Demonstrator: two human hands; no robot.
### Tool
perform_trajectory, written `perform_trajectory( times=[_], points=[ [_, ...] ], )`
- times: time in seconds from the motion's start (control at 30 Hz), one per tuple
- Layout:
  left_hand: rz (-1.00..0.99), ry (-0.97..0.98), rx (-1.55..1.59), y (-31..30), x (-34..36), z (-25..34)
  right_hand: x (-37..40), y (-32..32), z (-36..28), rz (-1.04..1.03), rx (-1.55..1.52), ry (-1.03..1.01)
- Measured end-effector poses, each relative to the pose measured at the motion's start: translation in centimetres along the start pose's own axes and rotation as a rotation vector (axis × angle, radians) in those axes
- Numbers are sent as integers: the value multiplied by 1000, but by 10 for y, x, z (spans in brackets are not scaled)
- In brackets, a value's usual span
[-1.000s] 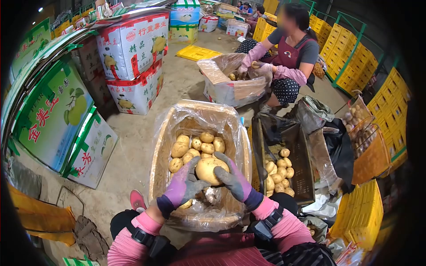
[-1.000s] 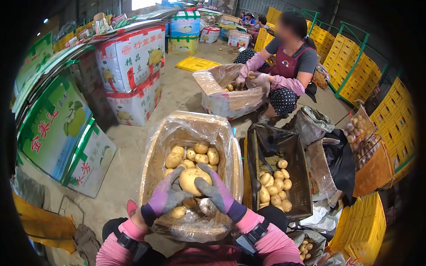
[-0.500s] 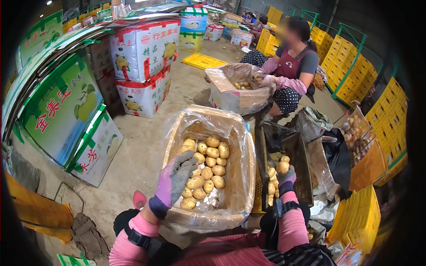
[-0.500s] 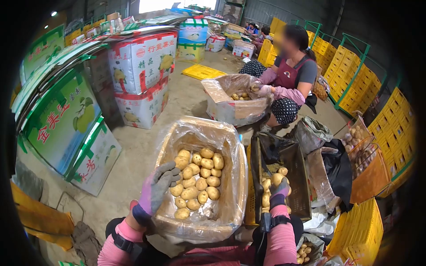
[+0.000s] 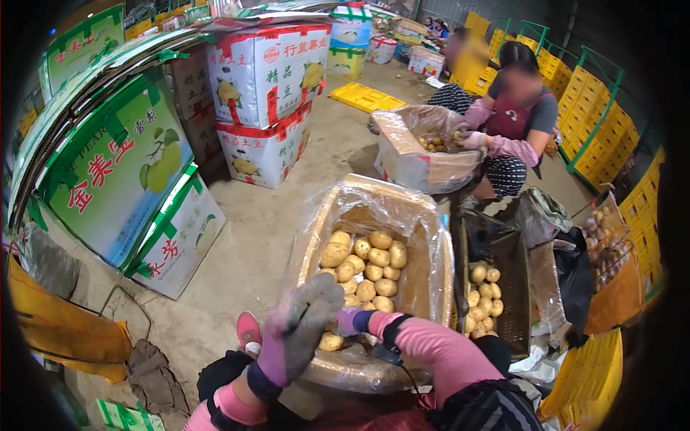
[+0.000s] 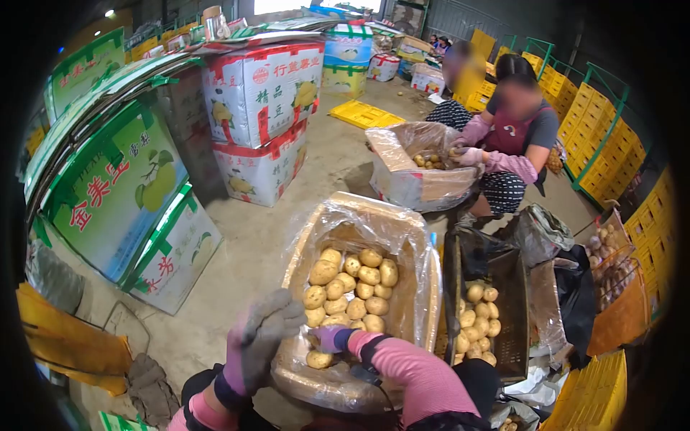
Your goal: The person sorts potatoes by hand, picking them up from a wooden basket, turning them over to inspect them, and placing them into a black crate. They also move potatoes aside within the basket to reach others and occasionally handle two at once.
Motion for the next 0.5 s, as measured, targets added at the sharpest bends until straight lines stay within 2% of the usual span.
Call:
perform_trajectory(
  times=[0.03, 0.07, 0.1, 0.13, 0.17, 0.2, 0.23, 0.27, 0.37, 0.4, 0.5],
  points=[
    [-63, 66, -255, -6, 2, -4, -28, 19, 12, -18, 104, -63],
    [26, -54, 191, -3, 1, -17, -81, 60, 45, 29, 89, -93],
    [38, -78, 191, -3, 1, -17, -125, 100, 69, 69, 68, -120],
    [69, 39, 24, -3, 5, -9, -139, 117, 71, 66, 295, -63],
    [90, 158, -142, -3, 7, -2, -156, 135, 74, 47, 278, -70],
    [62, 137, -190, -5, 6, 0, -171, 149, 78, 118, 273, -86],
    [56, 131, -180, -5, 6, 8, -180, 154, 83, 197, 273, -94],
    [42, 134, -186, -5, 6, 18, -169, 151, 77, 250, 550, -140],
    [-8, 152, -193, -6, 5, 24, -165, 161, 77, 292, 721, -233],
    [-25, 157, -154, -5, 5, 22, -165, 163, 78, 296, 721, -231],
    [-21, 217, -160, 0, 3, 16, -164, 175, 84, 358, 382, -298]
  ],
)
Point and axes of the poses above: each hand's wrist, its own x-axis away from the middle knuckle, its own y-axis out of the palm, z = x × y, the point moved 1 cm from there along -x, towards the middle knuckle, and after that the axes turned 4 degrees about -z, right-handed, at the moved point
